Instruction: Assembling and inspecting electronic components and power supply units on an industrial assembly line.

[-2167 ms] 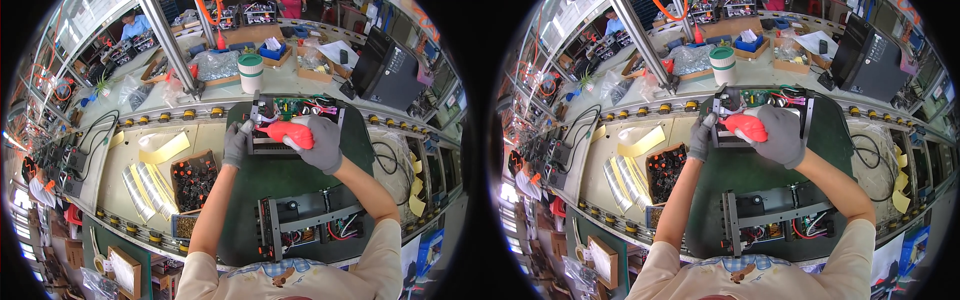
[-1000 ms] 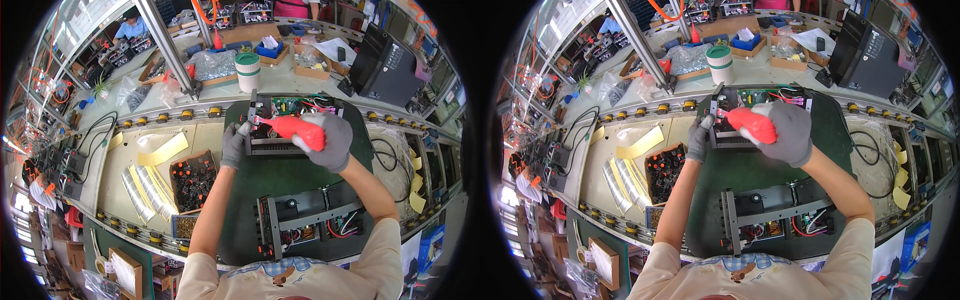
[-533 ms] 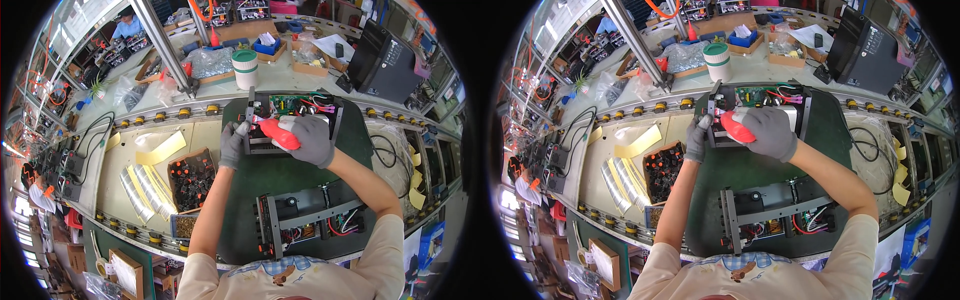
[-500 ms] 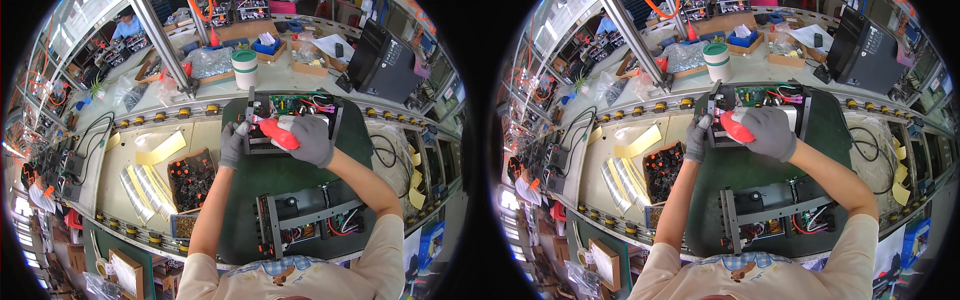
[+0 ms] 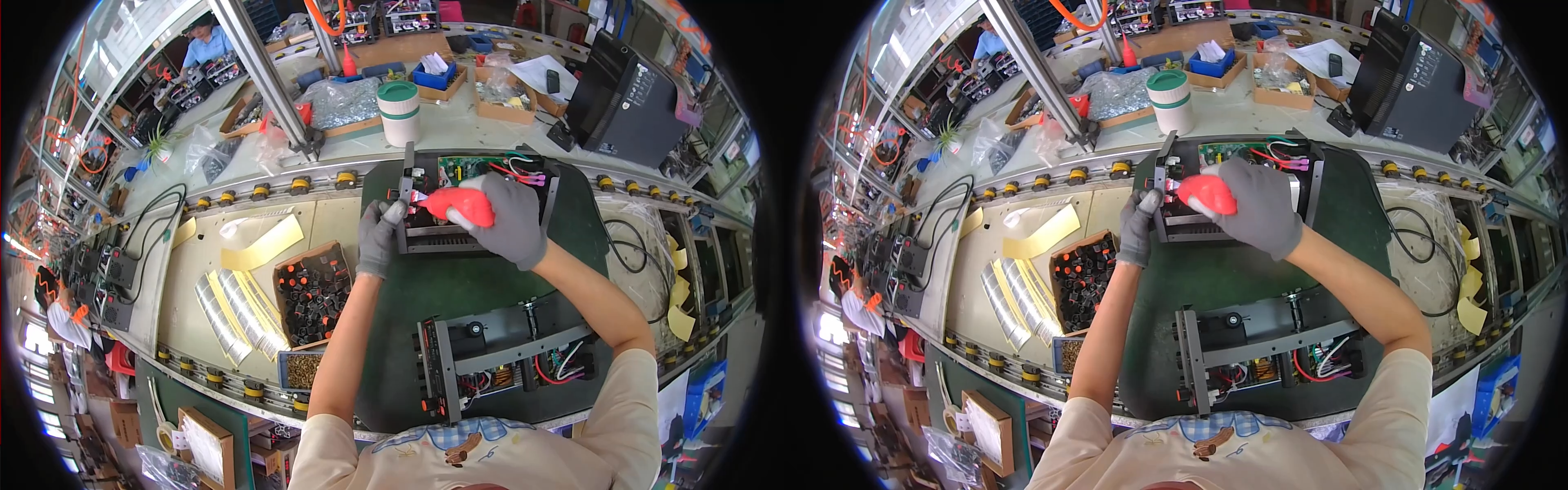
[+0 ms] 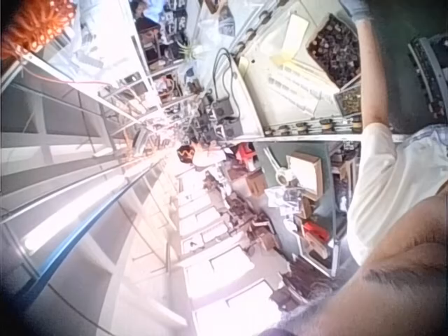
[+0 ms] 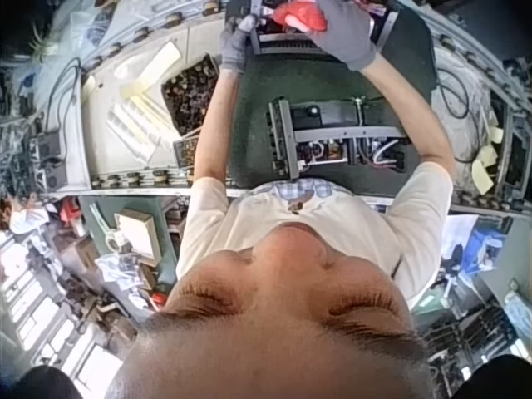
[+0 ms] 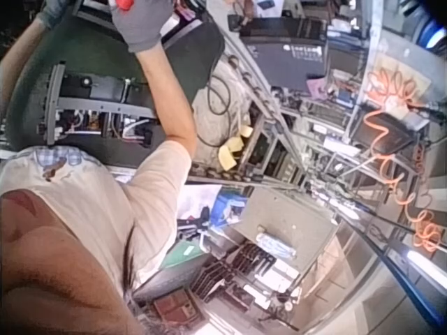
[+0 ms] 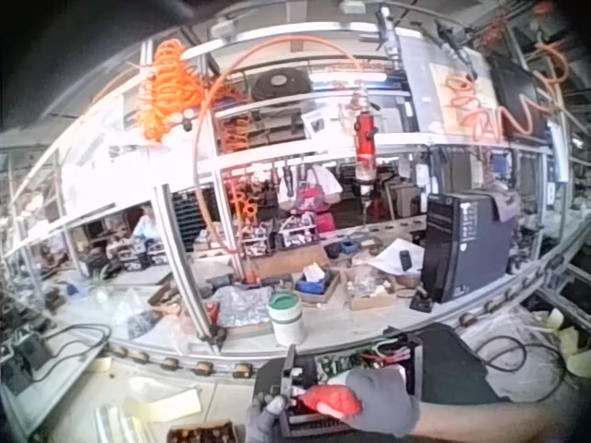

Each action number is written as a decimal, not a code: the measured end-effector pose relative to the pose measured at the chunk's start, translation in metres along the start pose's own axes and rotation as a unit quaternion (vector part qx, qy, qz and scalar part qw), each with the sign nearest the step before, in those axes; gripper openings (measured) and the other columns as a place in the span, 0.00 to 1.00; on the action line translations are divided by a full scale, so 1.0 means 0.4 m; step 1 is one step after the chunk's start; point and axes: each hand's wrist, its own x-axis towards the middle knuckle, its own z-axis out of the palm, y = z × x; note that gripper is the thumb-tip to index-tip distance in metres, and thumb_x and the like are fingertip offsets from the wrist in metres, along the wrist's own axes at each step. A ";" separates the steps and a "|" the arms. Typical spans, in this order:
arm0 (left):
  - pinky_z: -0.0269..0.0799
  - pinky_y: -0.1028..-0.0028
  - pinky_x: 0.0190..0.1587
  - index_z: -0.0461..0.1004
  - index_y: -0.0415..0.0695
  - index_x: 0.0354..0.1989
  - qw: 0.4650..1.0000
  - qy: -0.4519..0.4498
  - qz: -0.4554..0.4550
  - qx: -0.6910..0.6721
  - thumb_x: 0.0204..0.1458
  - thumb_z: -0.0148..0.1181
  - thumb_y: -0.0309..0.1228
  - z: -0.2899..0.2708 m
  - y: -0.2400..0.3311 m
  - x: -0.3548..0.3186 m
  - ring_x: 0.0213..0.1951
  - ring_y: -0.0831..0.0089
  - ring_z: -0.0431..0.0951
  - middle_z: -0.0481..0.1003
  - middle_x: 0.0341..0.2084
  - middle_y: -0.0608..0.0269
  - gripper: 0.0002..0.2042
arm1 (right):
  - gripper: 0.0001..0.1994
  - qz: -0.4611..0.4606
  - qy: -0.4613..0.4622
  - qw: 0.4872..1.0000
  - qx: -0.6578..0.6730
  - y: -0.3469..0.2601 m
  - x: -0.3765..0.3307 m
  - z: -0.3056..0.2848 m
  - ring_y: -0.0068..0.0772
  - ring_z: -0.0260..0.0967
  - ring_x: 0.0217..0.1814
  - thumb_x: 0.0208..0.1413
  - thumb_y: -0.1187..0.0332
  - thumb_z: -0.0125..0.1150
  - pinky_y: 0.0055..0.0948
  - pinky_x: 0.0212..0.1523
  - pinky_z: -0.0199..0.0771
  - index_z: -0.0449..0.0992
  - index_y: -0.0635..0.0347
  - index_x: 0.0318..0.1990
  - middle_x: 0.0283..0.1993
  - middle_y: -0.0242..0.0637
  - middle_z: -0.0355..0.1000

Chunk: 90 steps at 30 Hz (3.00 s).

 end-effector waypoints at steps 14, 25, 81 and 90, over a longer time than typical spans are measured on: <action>0.67 0.77 0.44 0.69 0.42 0.40 0.990 -0.082 0.104 0.050 0.41 0.68 0.44 -0.113 -0.126 -0.096 0.36 0.77 0.72 0.74 0.33 0.66 0.23 | 0.17 0.088 0.042 0.992 0.086 -0.077 0.005 -0.140 0.38 0.71 0.25 0.35 0.64 0.74 0.28 0.27 0.70 0.74 0.60 0.32 0.27 0.38 0.73; 0.66 0.75 0.47 0.68 0.40 0.45 0.991 -0.084 0.096 0.047 0.45 0.65 0.45 -0.114 -0.132 -0.110 0.41 0.77 0.71 0.73 0.39 0.64 0.25 | 0.17 0.062 0.033 0.993 0.093 -0.068 -0.001 -0.081 0.40 0.72 0.28 0.36 0.65 0.72 0.30 0.30 0.72 0.73 0.60 0.33 0.28 0.40 0.74; 0.71 0.65 0.29 0.47 0.31 0.58 0.829 -0.221 0.196 0.474 0.37 0.68 0.43 0.060 0.051 -0.977 0.32 0.57 0.74 0.67 0.39 0.51 0.45 | 0.20 0.152 -0.110 0.959 0.213 -0.374 -0.200 -0.423 0.27 0.71 0.32 0.38 0.67 0.70 0.23 0.35 0.69 0.72 0.62 0.40 0.32 0.35 0.72; 0.70 0.66 0.27 0.50 0.32 0.56 0.844 -0.208 0.227 0.440 0.38 0.67 0.40 0.052 0.035 -0.963 0.29 0.57 0.74 0.67 0.38 0.52 0.41 | 0.15 0.128 -0.104 0.957 0.239 -0.377 -0.205 -0.366 0.43 0.72 0.29 0.39 0.66 0.70 0.31 0.30 0.71 0.71 0.56 0.33 0.29 0.38 0.72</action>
